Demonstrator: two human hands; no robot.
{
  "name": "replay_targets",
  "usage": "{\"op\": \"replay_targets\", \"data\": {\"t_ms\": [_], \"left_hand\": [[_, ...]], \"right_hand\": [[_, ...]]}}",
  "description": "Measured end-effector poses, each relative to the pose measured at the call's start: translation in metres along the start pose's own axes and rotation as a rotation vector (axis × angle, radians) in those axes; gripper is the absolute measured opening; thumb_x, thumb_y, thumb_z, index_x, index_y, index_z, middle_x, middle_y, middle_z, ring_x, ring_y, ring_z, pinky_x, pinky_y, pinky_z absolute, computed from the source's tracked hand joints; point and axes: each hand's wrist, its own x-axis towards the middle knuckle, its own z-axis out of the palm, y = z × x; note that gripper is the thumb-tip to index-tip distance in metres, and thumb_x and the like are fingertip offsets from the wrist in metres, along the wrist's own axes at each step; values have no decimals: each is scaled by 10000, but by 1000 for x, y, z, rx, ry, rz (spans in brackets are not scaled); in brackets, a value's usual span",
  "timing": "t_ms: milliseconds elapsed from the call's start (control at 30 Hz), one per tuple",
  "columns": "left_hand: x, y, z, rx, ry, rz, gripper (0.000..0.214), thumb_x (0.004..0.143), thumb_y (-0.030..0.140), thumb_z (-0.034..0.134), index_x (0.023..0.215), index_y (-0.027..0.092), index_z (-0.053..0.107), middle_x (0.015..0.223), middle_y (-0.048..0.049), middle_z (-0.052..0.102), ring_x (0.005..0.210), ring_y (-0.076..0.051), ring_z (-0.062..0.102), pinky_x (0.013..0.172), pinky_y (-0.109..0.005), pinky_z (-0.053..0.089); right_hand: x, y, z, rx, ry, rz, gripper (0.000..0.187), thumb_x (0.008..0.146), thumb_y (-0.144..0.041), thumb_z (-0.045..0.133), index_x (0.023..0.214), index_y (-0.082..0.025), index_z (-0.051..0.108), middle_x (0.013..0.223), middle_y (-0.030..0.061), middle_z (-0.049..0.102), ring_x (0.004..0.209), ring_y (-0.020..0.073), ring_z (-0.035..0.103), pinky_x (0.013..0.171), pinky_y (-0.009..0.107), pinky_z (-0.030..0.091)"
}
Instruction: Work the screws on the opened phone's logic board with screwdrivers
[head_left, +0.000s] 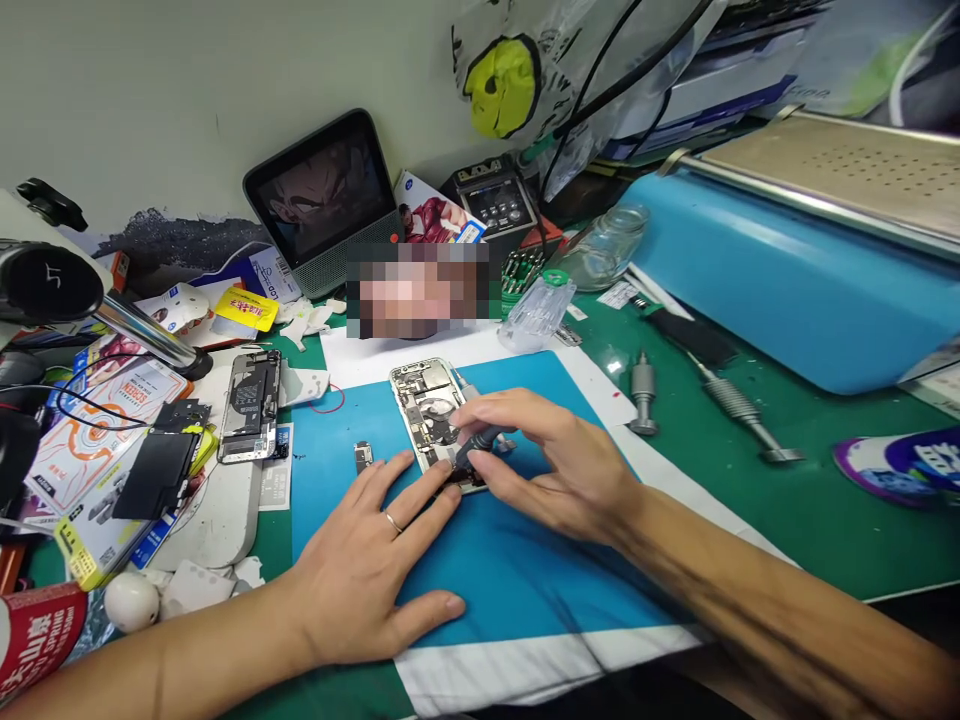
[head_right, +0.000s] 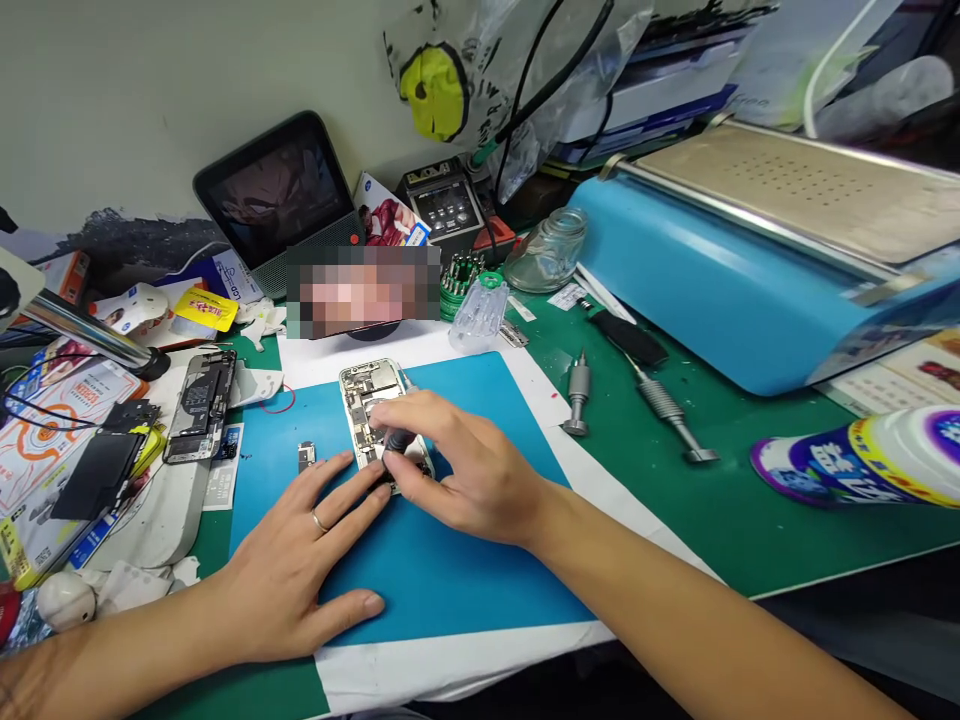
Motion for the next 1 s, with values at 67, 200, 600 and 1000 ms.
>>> {"op": "replay_targets", "data": {"t_ms": [67, 200, 600, 1000], "left_hand": [[0, 0, -1, 9, 1, 6, 808, 956, 587, 524, 1595, 212, 202, 1663, -56, 211, 1486, -412, 224, 1165, -662, 291], [-1, 1, -1, 2, 5, 12, 792, 956, 564, 540, 1590, 208, 226, 1647, -76, 261, 1492, -407, 217, 1168, -658, 290], [2, 2, -3, -21, -5, 15, 766, 952, 558, 550, 1572, 201, 276, 1611, -88, 346, 1489, -405, 233, 1170, -649, 292], [3, 2, -3, -35, -1, 18, 778, 946, 610, 534, 1563, 198, 299, 1589, -99, 384, 1483, -404, 245, 1182, -634, 272]], "right_hand": [[1, 0, -1, 0, -1, -1, 516, 873, -56, 585, 1345, -233, 480, 1066, 85, 704, 936, 208, 701, 768, 339, 626], [2, 0, -1, 3, -8, 39, 520, 881, -80, 584, 1352, -277, 484, 1034, 60, 714, 887, 212, 707, 732, 344, 631], [0, 1, -1, -22, -28, 83, 503, 890, -91, 582, 1343, -285, 482, 1012, 54, 690, 842, 196, 690, 704, 328, 630], [1, -2, -2, -24, -36, 99, 499, 891, -93, 591, 1335, -297, 491, 1001, 55, 687, 812, 199, 681, 670, 337, 628]]}}
